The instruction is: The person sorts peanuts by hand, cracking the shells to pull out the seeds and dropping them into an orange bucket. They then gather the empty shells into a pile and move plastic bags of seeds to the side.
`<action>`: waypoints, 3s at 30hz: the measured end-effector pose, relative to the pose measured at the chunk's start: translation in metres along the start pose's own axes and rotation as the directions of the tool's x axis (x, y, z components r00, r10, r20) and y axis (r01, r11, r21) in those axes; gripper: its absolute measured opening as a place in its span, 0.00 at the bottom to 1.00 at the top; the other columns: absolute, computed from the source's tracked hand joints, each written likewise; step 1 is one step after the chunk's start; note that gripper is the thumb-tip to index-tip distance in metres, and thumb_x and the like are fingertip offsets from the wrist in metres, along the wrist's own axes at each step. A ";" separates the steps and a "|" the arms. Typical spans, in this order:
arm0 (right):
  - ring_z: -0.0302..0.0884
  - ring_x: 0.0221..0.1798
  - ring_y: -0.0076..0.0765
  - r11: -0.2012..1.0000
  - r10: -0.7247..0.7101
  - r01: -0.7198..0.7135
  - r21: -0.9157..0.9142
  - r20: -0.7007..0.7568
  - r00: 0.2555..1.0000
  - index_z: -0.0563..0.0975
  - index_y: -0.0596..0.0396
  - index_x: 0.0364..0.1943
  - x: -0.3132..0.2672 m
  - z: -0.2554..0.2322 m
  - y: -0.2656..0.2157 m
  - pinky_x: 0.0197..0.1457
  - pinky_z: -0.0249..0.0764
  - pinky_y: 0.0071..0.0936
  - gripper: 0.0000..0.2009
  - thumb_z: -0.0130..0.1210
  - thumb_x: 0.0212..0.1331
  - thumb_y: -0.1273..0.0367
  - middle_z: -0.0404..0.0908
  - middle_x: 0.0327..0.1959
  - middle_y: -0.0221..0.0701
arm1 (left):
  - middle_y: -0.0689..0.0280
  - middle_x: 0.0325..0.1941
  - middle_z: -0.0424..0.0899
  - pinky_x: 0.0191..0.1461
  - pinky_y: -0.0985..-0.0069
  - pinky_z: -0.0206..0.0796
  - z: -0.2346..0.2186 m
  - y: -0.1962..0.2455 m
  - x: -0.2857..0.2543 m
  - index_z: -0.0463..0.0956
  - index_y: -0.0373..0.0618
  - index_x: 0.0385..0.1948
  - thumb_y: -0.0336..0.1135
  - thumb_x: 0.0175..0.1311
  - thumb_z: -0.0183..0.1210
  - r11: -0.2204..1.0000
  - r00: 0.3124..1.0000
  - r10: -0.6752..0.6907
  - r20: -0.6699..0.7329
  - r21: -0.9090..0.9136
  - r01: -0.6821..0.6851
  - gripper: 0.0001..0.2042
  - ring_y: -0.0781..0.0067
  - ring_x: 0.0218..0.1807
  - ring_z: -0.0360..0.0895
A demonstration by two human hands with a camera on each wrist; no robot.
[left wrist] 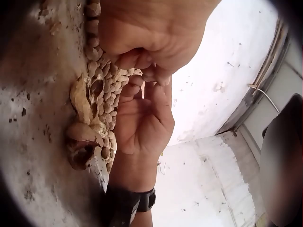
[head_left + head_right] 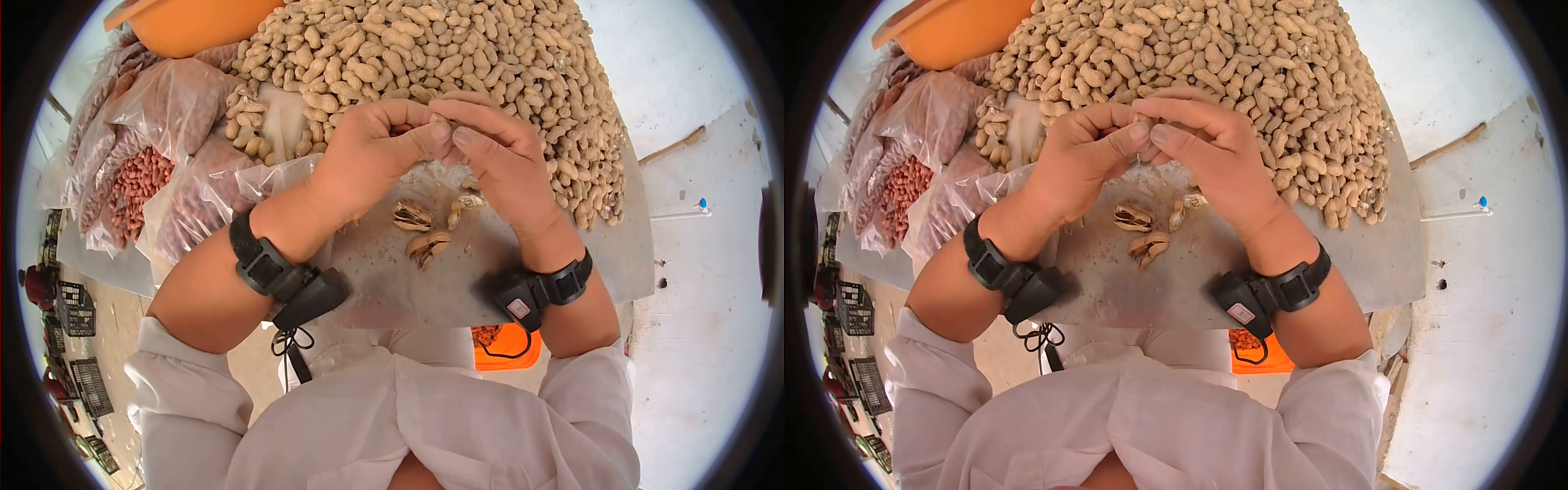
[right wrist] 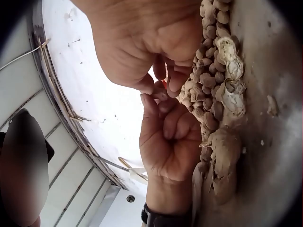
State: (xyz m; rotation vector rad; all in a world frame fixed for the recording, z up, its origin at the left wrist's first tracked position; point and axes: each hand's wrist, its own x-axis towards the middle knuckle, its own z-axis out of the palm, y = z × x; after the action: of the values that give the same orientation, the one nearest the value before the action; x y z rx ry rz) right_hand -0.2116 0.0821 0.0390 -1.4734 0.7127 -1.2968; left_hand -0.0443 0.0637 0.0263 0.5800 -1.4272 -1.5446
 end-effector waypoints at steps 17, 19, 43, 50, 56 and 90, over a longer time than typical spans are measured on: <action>0.73 0.29 0.19 0.994 0.020 -0.018 -0.105 0.018 1.000 0.77 0.60 0.42 0.000 -0.004 0.007 0.32 0.70 0.16 0.13 0.59 0.50 0.76 0.77 0.31 0.27 | 0.68 0.27 0.77 0.25 0.87 0.55 -0.002 -0.003 -0.001 0.76 0.38 0.31 0.34 0.61 0.55 0.967 0.992 -0.115 0.046 -0.225 0.123 0.08 0.85 0.23 0.66; 0.74 0.29 0.20 0.999 0.021 -0.021 -0.036 -0.003 1.000 0.77 0.60 0.42 0.001 -0.003 0.009 0.33 0.71 0.16 0.13 0.58 0.50 0.77 0.77 0.31 0.28 | 0.69 0.25 0.75 0.23 0.87 0.51 -0.004 -0.007 0.001 0.76 0.38 0.31 0.35 0.61 0.55 0.949 0.991 -0.125 0.040 -0.288 0.131 0.09 0.85 0.21 0.61; 0.75 0.35 0.31 0.572 -0.359 0.446 -0.688 0.279 0.890 0.78 0.54 0.40 0.004 0.003 -0.002 0.37 0.72 0.22 0.15 0.54 0.45 0.79 0.76 0.37 0.32 | 0.71 0.22 0.65 0.18 0.86 0.47 -0.003 -0.008 0.005 0.66 0.44 0.28 0.31 0.64 0.44 0.673 0.874 -0.483 0.045 -0.620 0.404 0.05 0.85 0.17 0.54; 0.71 0.25 0.23 0.688 -0.297 0.322 -0.651 0.153 0.943 0.78 0.56 0.40 0.002 -0.003 0.002 0.30 0.70 0.18 0.14 0.55 0.46 0.78 0.77 0.35 0.30 | 0.72 0.18 0.66 0.18 0.85 0.43 -0.005 -0.007 0.001 0.70 0.43 0.25 0.33 0.63 0.50 0.868 0.933 -0.356 0.043 -0.354 0.348 0.08 0.85 0.15 0.52; 0.67 0.23 0.18 0.775 -0.110 0.157 -0.613 0.114 0.987 0.78 0.56 0.39 -0.002 -0.012 -0.005 0.26 0.64 0.14 0.13 0.56 0.46 0.77 0.76 0.28 0.26 | 0.73 0.19 0.65 0.16 0.88 0.38 -0.012 0.005 0.000 0.73 0.38 0.34 0.31 0.64 0.49 0.916 0.927 -0.357 0.120 -0.151 0.372 0.07 0.89 0.17 0.51; 0.77 0.32 0.21 0.976 -0.044 0.030 -0.216 -0.059 0.997 0.75 0.63 0.35 0.003 -0.017 0.002 0.36 0.72 0.15 0.07 0.57 0.53 0.75 0.80 0.29 0.30 | 0.75 0.21 0.70 0.21 0.89 0.47 -0.006 0.000 0.002 0.77 0.38 0.41 0.30 0.57 0.59 0.984 0.983 -0.167 -0.077 0.048 0.171 0.11 0.89 0.20 0.58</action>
State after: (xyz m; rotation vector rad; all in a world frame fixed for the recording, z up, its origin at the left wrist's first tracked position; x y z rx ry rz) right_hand -0.2264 0.0738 0.0363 -1.6309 0.8940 -1.3319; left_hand -0.0399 0.0586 0.0255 0.7999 -1.3982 -1.6033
